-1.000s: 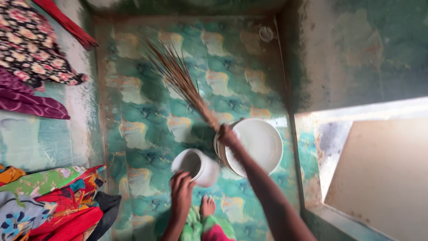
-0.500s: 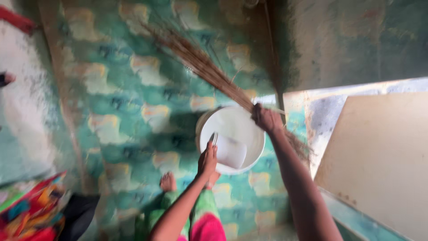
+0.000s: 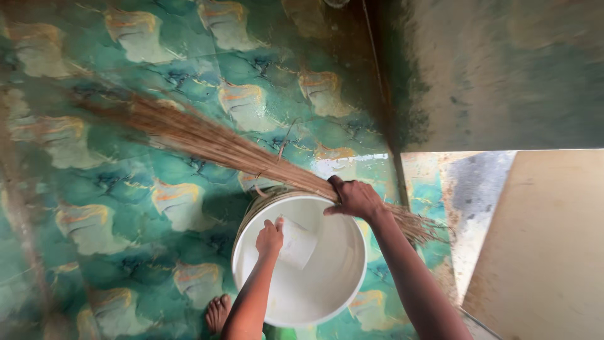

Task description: The person sweeps the bathroom floor and rinses it with water from a bucket, using a broom made of sticks.

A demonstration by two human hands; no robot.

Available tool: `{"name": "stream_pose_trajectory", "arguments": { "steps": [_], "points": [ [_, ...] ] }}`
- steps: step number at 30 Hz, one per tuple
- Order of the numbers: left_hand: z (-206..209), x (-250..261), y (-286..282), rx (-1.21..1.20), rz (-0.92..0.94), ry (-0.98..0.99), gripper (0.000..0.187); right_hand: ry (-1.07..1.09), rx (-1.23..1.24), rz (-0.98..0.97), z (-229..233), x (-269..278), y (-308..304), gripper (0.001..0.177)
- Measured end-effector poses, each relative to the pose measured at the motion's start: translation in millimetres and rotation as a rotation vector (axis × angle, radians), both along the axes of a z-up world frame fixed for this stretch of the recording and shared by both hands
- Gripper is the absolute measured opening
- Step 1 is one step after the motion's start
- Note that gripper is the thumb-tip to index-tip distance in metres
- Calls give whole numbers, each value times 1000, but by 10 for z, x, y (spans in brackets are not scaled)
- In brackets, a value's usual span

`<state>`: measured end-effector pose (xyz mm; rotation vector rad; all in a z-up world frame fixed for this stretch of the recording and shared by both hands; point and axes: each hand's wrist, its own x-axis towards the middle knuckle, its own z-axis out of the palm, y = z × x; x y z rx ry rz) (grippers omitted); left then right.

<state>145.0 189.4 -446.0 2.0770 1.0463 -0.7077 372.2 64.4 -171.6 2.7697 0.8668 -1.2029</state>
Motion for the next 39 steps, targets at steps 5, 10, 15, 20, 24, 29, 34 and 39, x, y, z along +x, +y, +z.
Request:
{"name": "stream_pose_trajectory", "arguments": {
  "steps": [5, 10, 15, 20, 24, 29, 34, 39],
  "points": [
    [-464, 221, -2, -444, 199, 343, 100, 36, 48, 20, -129, -40, -8, 74],
    [-1209, -94, 41, -826, 757, 457, 98, -43, 61, 28, -138, -70, 23, 65],
    [-1658, 314, 450, -728, 795, 180, 75, -56, 65, 4, -143, -93, 23, 61],
    [-1235, 381, 101, 13, 201, -388, 50, -89, 39, 17, -196, -114, -2, 57],
    [-543, 45, -203, 183, -159, -353, 35, -97, -2, -12, -292, -178, -54, 56],
    [818, -251, -347, 71, -61, -445, 32, -74, -104, -43, -358, -145, -11, 59],
    [2140, -854, -220, 50, -125, -961, 19, -123, -162, -112, -114, -153, 140, 79],
    [3054, -1708, 189, 122, -216, -1026, 21, -151, -57, -155, 404, -332, 482, 64]
  ]
}}
